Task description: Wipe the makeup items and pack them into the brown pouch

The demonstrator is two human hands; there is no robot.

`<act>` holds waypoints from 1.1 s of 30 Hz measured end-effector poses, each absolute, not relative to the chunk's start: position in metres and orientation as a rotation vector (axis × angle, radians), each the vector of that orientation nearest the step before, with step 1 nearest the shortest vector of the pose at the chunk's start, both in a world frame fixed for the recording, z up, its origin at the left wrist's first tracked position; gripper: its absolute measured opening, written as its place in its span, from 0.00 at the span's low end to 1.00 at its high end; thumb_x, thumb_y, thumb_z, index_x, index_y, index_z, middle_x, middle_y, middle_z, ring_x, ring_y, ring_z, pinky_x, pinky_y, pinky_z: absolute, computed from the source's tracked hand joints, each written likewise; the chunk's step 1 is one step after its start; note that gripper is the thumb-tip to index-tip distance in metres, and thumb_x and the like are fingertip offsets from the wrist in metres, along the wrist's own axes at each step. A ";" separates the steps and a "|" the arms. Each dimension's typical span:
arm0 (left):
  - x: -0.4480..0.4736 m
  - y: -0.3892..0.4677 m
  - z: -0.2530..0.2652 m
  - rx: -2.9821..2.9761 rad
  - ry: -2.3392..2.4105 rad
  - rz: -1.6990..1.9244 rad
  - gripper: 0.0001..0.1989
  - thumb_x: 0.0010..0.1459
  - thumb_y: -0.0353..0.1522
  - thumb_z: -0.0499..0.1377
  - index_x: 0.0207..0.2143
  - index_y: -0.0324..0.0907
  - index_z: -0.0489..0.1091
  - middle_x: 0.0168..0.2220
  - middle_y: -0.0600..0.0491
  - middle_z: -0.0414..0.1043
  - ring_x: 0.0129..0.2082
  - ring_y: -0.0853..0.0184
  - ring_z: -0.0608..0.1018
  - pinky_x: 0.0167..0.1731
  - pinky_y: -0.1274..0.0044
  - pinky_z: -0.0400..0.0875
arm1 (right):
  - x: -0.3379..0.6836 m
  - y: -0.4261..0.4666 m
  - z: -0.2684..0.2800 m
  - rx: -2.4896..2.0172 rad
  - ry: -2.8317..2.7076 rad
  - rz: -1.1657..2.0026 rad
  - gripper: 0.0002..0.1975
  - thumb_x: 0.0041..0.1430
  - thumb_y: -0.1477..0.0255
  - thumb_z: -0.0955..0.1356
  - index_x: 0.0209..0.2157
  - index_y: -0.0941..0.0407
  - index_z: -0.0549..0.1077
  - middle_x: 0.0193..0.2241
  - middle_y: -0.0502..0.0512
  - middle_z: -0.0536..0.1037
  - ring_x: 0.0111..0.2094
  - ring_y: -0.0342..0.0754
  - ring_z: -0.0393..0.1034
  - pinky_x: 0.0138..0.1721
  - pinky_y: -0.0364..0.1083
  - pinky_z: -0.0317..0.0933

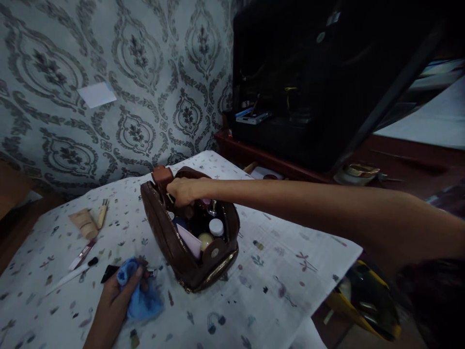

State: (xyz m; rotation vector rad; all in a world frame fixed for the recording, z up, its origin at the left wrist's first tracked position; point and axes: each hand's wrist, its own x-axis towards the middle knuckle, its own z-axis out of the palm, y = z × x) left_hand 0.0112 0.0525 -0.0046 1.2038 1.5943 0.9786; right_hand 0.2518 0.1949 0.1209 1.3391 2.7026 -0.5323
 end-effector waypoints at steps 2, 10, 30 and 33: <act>0.013 0.052 -0.001 1.219 1.602 0.967 0.30 0.36 0.58 0.69 0.23 0.40 0.73 0.22 0.49 0.73 0.24 0.61 0.75 0.23 0.75 0.71 | 0.248 0.189 0.120 1.381 2.660 -0.480 0.14 0.47 0.81 0.72 0.38 0.68 0.80 0.37 0.68 0.83 0.37 0.56 0.79 0.33 0.45 0.70; 0.014 0.052 -0.002 1.309 1.576 0.956 0.30 0.39 0.59 0.68 0.20 0.40 0.72 0.21 0.49 0.72 0.23 0.64 0.73 0.22 0.76 0.69 | 0.244 0.182 0.129 1.485 2.459 -0.578 0.14 0.51 0.80 0.69 0.40 0.72 0.79 0.33 0.68 0.82 0.31 0.53 0.79 0.30 0.45 0.71; -0.020 0.063 -0.004 1.175 1.360 1.298 0.25 0.50 0.50 0.66 0.37 0.38 0.73 0.27 0.53 0.74 0.22 0.70 0.74 0.23 0.79 0.71 | 0.254 0.180 0.139 1.406 2.757 -0.054 0.13 0.62 0.78 0.62 0.32 0.61 0.80 0.25 0.55 0.78 0.25 0.43 0.69 0.28 0.41 0.55; -0.055 0.072 0.000 1.336 1.741 1.472 0.26 0.54 0.52 0.59 0.40 0.38 0.72 0.30 0.51 0.75 0.24 0.67 0.76 0.24 0.77 0.72 | 0.263 0.168 0.149 1.494 2.959 -0.007 0.15 0.62 0.75 0.63 0.25 0.59 0.78 0.16 0.47 0.69 0.19 0.40 0.61 0.26 0.42 0.51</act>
